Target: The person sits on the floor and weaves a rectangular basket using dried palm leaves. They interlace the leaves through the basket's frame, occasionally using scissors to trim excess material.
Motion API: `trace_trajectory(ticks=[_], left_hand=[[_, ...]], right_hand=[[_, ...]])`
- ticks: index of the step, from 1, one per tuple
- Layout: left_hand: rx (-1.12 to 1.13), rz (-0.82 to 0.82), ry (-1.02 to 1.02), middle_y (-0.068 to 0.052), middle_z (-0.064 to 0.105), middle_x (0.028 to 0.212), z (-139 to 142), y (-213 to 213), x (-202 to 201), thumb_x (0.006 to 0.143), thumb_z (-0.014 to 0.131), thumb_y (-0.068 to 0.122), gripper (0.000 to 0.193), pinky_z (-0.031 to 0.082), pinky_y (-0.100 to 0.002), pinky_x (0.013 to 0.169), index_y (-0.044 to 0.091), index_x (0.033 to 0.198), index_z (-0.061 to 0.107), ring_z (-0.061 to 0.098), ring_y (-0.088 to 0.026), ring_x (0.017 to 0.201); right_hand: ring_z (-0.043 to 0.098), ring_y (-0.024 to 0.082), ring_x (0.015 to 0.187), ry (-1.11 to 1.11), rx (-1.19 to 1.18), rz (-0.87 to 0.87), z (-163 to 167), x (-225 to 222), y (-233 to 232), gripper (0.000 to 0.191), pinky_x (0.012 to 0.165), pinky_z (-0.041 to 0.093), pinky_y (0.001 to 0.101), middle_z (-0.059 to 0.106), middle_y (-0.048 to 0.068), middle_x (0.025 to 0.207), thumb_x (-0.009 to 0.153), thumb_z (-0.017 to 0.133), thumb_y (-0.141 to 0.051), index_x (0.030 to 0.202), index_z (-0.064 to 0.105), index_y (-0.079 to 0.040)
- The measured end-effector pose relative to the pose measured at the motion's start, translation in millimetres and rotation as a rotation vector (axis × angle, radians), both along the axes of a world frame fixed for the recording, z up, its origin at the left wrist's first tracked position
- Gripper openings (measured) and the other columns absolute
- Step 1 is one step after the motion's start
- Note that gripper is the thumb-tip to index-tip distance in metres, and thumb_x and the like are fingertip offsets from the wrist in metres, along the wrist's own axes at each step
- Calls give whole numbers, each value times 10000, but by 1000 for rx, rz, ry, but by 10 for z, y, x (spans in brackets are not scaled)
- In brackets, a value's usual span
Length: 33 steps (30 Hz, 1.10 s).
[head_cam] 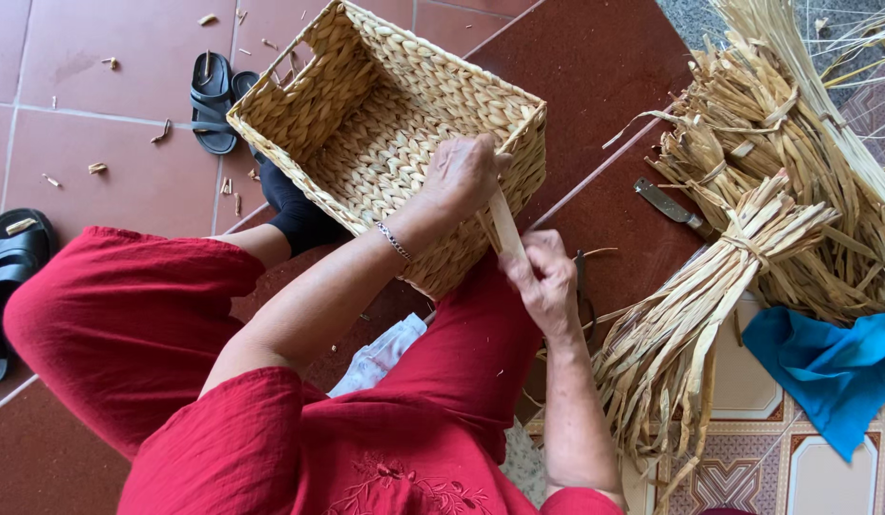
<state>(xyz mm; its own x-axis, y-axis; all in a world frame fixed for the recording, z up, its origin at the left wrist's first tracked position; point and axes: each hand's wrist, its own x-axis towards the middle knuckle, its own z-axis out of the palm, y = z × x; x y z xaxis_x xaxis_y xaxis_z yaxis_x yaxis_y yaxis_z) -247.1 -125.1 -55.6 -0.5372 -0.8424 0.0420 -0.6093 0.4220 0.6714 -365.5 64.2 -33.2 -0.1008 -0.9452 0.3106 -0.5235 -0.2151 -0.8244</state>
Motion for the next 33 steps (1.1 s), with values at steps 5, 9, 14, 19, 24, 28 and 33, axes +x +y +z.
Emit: trace_trajectory(ticks=[5,9,14,19,24,28,33], left_hand=[[-239,12,5,-140,642,627,-68,74,-78,1020,621,301,358,527,-413,483,7,816,634,646,-256,539],[-95,-8,-41,-154,657,623,-132,94,-68,1058,577,315,395,529,-436,494,12,813,647,671,-291,536],[-44,-2,165,-155,651,618,-115,46,29,1051,611,307,392,548,-475,605,47,775,710,652,-309,565],[-133,-154,379,-137,665,877,189,67,454,968,722,352,325,529,-441,747,63,1089,634,654,-291,815],[-603,-199,276,-180,635,1079,448,639,896,643,792,339,690,498,-426,788,109,1264,594,596,-320,993],[-551,-176,404,-149,650,1103,337,795,1016,892,753,258,413,513,-407,844,82,1243,625,601,-294,1018],[97,203,234,-117,671,792,-100,318,1342,1137,586,306,355,548,-446,750,59,922,722,687,-306,783]], right_hand=[[491,174,686,237,-16,-143,28,132,270,430,663,402,354,541,23,666,985,722,-284,632,575,-87],[470,192,550,289,-39,-182,25,349,315,372,593,376,374,506,34,582,994,703,-159,659,566,-74],[469,202,525,267,-43,-210,76,432,356,356,568,374,369,515,44,587,1005,691,-125,685,550,-61],[424,194,444,313,60,-253,393,320,446,345,483,347,379,504,33,482,903,765,-202,610,631,-80],[539,155,599,174,-13,-101,691,577,524,346,544,419,331,596,32,666,1025,675,-317,805,689,-51],[555,139,640,143,-119,202,532,768,340,413,591,421,313,606,28,707,1066,623,-402,860,709,-55],[614,72,490,-256,241,38,131,538,-187,463,425,508,206,681,5,650,1075,466,-414,1081,761,-58]])
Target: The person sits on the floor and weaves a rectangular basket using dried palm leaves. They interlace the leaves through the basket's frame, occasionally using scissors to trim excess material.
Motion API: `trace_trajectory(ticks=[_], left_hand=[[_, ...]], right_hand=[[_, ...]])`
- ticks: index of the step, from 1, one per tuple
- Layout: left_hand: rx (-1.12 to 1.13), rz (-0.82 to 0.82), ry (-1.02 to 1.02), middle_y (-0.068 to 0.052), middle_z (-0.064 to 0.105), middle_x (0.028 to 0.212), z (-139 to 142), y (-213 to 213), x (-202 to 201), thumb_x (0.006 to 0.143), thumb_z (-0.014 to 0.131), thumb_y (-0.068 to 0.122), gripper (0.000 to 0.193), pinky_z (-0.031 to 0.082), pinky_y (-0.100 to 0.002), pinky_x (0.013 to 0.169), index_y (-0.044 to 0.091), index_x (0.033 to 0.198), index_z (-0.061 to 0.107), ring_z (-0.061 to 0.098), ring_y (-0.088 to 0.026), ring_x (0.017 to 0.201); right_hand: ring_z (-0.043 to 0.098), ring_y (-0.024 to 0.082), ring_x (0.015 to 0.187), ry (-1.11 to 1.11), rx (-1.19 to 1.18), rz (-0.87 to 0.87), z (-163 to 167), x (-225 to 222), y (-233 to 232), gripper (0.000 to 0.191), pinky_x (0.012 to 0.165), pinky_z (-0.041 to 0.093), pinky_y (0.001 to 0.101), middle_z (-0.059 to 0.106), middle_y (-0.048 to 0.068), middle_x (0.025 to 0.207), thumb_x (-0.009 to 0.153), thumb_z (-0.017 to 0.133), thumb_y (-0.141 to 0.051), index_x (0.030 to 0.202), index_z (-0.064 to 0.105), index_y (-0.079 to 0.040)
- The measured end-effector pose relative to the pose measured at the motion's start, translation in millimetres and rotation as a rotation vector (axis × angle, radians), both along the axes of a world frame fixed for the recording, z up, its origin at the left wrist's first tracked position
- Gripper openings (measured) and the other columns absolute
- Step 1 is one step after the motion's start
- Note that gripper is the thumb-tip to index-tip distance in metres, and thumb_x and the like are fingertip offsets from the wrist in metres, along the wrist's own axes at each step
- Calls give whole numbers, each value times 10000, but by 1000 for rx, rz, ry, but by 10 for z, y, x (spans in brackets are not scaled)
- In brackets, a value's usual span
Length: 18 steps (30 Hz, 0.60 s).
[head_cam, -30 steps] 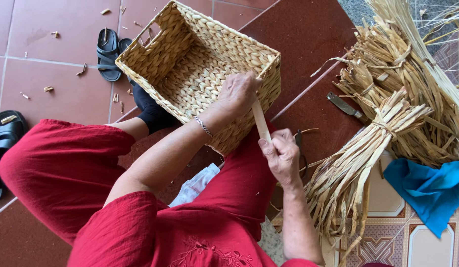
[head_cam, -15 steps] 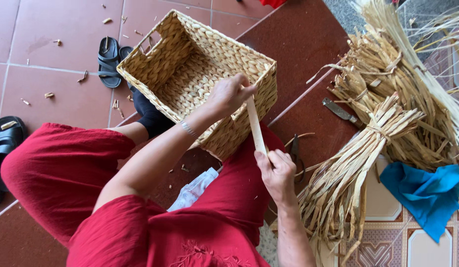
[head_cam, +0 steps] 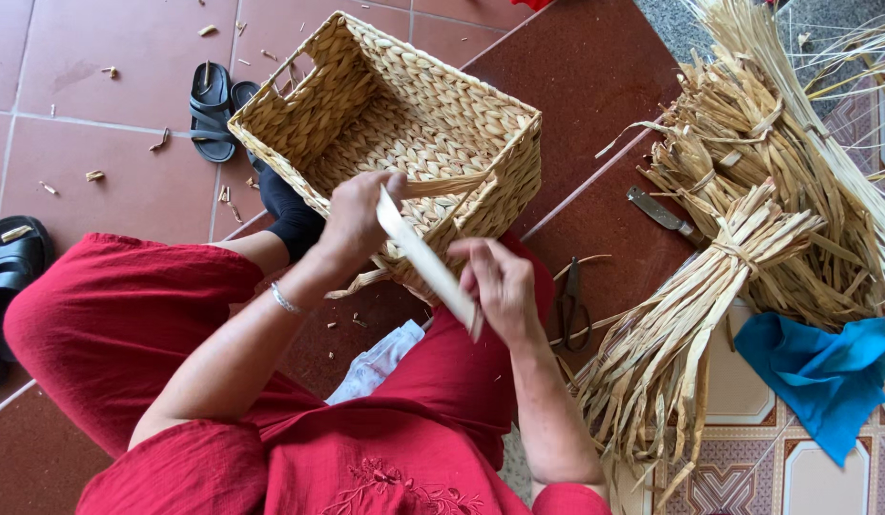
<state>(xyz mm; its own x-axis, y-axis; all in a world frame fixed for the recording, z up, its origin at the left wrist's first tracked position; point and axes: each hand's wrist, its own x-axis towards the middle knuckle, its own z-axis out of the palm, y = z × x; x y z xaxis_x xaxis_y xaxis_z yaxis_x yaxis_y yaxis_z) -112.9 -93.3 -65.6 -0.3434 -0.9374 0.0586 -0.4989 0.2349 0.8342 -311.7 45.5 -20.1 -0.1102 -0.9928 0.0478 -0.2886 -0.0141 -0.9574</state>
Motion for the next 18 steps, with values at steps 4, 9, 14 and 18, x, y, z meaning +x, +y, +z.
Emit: trace_trajectory(ticks=[4,9,14,18], left_hand=[[215,-186,-404,-151,722,817,-226,-310,-70,828,732,331,254,581,-447,729,96,903,793,719,-331,769],[264,-333,-582,-155,731,818,-128,-290,-304,798,807,515,460,573,-434,749,66,893,771,724,-300,780],[197,-182,-386,-110,721,832,84,-337,-99,802,823,581,625,564,-399,758,74,1130,664,719,-247,792],[-129,51,-69,-105,660,860,179,-264,-157,892,731,498,569,568,-415,652,16,1179,631,674,-240,727]], right_hand=[[609,52,532,-169,182,-88,-166,-125,-393,382,397,444,214,670,10,742,1043,526,-264,1325,581,-13],[491,17,457,-524,359,24,-273,-226,-573,358,374,377,178,635,-13,667,998,592,-208,1337,627,-96],[505,17,517,-408,300,-160,-454,-281,-464,229,414,389,178,615,-30,705,989,735,-225,1067,706,-11],[483,6,699,-322,44,-160,-491,-275,-363,218,617,401,167,606,-64,868,981,795,-204,973,685,-17]])
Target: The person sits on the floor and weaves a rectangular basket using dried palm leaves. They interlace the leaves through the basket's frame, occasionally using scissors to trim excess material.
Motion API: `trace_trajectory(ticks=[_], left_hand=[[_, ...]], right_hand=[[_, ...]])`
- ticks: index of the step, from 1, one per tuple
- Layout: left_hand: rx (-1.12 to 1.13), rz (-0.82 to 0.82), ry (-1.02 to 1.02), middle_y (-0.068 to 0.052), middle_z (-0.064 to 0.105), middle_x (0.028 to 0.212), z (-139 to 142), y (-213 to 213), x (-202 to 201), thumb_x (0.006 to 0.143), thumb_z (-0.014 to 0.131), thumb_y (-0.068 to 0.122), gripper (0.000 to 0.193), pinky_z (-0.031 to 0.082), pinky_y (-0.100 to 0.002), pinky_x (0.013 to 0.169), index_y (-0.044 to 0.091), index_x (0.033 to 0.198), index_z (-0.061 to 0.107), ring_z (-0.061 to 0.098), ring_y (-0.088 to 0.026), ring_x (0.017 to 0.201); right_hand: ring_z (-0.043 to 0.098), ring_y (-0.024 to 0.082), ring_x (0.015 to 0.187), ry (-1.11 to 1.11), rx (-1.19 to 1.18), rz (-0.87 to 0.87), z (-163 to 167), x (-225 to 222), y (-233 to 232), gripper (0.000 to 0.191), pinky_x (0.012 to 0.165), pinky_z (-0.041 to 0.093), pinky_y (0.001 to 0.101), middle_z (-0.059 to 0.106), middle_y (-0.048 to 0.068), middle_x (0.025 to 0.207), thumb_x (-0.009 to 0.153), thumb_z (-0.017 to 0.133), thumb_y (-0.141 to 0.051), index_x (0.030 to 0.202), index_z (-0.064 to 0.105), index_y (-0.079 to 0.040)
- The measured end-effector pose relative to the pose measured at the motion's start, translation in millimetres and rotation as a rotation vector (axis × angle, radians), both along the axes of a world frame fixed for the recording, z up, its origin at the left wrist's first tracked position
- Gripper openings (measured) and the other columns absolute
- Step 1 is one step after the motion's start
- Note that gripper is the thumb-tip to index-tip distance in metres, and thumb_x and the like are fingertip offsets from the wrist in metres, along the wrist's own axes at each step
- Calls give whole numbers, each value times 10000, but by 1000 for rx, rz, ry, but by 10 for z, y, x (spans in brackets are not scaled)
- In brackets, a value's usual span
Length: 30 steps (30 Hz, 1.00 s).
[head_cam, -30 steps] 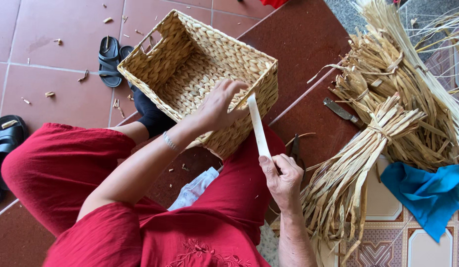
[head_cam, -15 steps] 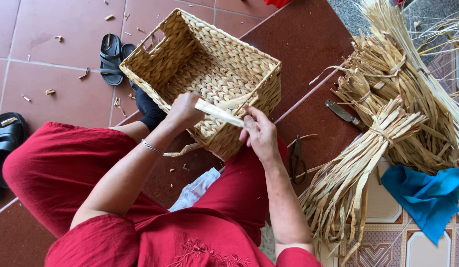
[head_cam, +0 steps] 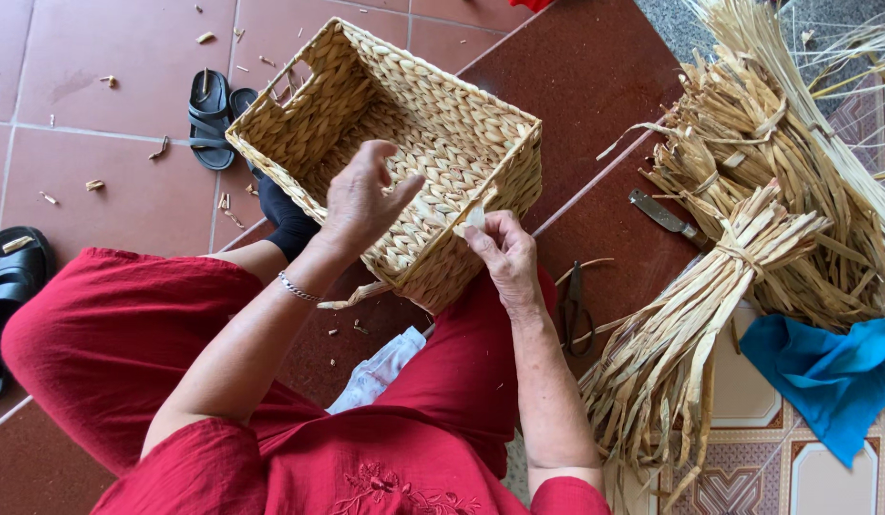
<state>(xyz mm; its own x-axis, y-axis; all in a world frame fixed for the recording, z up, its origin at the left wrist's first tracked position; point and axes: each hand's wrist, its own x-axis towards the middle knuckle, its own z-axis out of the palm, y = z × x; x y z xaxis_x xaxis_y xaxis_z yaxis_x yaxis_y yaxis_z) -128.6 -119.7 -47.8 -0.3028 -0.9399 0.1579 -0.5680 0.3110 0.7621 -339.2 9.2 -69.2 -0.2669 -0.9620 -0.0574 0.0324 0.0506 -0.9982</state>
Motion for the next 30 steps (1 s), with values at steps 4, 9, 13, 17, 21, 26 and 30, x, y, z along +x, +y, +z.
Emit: trace_trajectory(ticks=[4,9,13,17,21,26,30], left_hand=[[-49,-200,18,-107,659,854,85,136,-398,952,713,419,358,537,-439,719,64,911,683,649,-266,776],[38,-225,-60,-148,639,827,82,157,-803,923,738,365,338,501,-453,783,43,877,648,621,-290,827],[-101,-225,-165,-111,630,750,-33,112,-982,960,708,295,292,523,-437,624,40,836,637,615,-256,679],[-22,-318,-336,-103,648,677,-131,28,-1033,991,689,298,302,554,-373,518,39,837,688,632,-192,575],[499,-270,73,-65,703,652,-163,-61,-981,1035,562,390,434,584,-352,545,68,785,712,693,-166,570],[470,-359,171,-63,705,653,-107,-132,-878,1013,611,374,395,539,-387,569,53,855,778,649,-173,585],[446,-358,38,-120,721,791,-31,-4,-651,1007,636,372,323,514,-421,686,85,1140,701,647,-222,700]], right_hand=[[633,53,841,1,-48,53,73,32,-17,219,777,553,220,688,-36,964,919,787,-213,997,691,-32],[645,87,752,146,107,69,180,-6,3,203,669,550,248,719,31,860,968,750,-237,1014,710,-44],[644,121,766,514,86,118,285,-92,49,213,661,538,274,693,41,868,962,752,-259,935,717,-50],[609,206,1092,630,-319,158,434,-63,99,231,936,513,374,673,98,1137,970,706,-236,868,657,-34],[578,222,1111,538,-178,144,579,44,237,286,999,461,433,668,59,945,899,738,-289,764,650,-53],[577,278,1186,886,-357,75,673,29,377,341,1066,378,449,701,78,970,907,764,-313,717,612,-74],[639,187,955,697,-307,62,714,-8,347,351,1193,372,486,639,9,755,930,761,-287,689,600,-90]])
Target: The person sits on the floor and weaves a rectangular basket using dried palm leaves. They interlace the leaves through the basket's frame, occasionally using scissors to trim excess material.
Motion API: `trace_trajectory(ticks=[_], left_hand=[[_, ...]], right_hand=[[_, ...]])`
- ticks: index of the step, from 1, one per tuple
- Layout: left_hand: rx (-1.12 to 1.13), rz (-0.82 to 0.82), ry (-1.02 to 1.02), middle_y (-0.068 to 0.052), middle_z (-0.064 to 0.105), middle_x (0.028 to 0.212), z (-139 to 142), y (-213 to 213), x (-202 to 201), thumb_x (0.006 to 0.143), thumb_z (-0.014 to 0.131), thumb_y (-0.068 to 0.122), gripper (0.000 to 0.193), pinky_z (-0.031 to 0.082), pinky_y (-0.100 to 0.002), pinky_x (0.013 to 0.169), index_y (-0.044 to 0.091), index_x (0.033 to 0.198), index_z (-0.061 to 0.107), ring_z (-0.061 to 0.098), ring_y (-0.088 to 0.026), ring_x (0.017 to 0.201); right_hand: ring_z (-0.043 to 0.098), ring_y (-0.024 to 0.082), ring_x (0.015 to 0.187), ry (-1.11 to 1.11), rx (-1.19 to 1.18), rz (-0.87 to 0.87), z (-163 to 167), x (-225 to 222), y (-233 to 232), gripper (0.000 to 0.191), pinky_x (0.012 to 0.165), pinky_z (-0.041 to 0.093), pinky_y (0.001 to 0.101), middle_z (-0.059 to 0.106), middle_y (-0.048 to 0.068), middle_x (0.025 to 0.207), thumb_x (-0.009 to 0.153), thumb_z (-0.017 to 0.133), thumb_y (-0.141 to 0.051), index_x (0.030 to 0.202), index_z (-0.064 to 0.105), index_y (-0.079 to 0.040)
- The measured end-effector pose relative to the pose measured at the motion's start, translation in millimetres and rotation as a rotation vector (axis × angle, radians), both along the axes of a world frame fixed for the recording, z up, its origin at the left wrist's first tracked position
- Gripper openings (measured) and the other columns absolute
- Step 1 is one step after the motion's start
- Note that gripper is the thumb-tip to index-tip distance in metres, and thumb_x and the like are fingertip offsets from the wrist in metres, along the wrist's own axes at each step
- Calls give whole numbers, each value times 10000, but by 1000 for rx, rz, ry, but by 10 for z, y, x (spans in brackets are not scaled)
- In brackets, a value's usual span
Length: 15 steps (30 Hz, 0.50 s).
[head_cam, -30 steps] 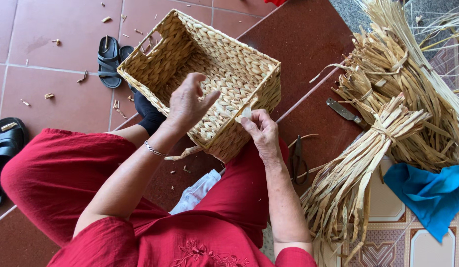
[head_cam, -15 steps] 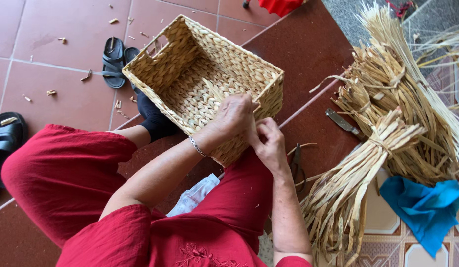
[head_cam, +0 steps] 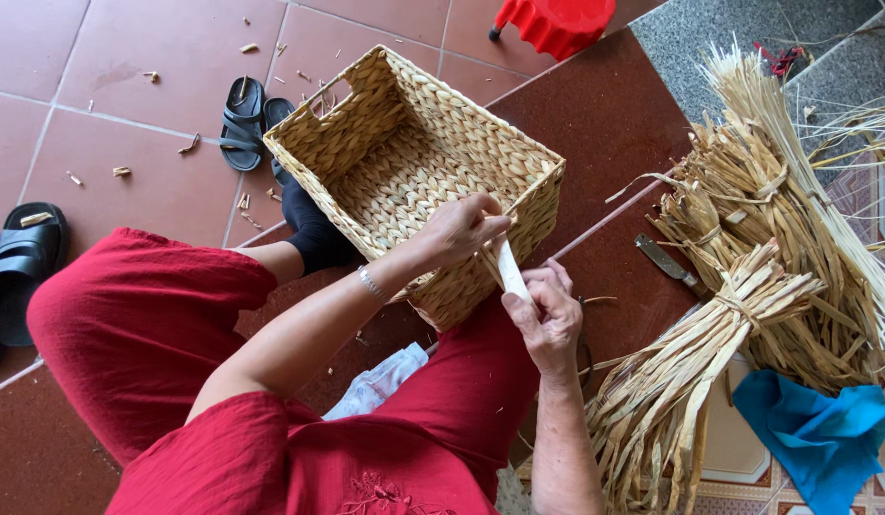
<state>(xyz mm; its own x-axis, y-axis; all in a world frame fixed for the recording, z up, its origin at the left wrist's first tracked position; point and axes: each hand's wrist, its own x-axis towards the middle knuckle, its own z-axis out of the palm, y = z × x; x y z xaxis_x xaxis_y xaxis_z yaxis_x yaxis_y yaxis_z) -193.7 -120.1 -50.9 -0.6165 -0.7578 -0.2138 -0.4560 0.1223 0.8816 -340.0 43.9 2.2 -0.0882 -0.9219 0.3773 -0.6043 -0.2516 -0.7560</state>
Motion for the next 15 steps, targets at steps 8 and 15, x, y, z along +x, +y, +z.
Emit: trace_trajectory(ticks=[8,15], left_hand=[[-732,-27,140,-223,593,1221,123,498,260,718,775,190,664,493,-453,970,-55,1292,547,575,-369,1107],[-655,110,347,-153,674,1015,-79,541,288,757,673,94,584,587,-400,799,-33,1322,597,683,-292,902]], right_hand=[[641,261,1000,85,-74,182,415,170,147,297,965,432,432,669,45,862,920,743,-262,743,577,-92],[642,169,770,11,195,341,438,397,311,403,696,525,303,697,67,804,957,687,-434,917,737,-36]])
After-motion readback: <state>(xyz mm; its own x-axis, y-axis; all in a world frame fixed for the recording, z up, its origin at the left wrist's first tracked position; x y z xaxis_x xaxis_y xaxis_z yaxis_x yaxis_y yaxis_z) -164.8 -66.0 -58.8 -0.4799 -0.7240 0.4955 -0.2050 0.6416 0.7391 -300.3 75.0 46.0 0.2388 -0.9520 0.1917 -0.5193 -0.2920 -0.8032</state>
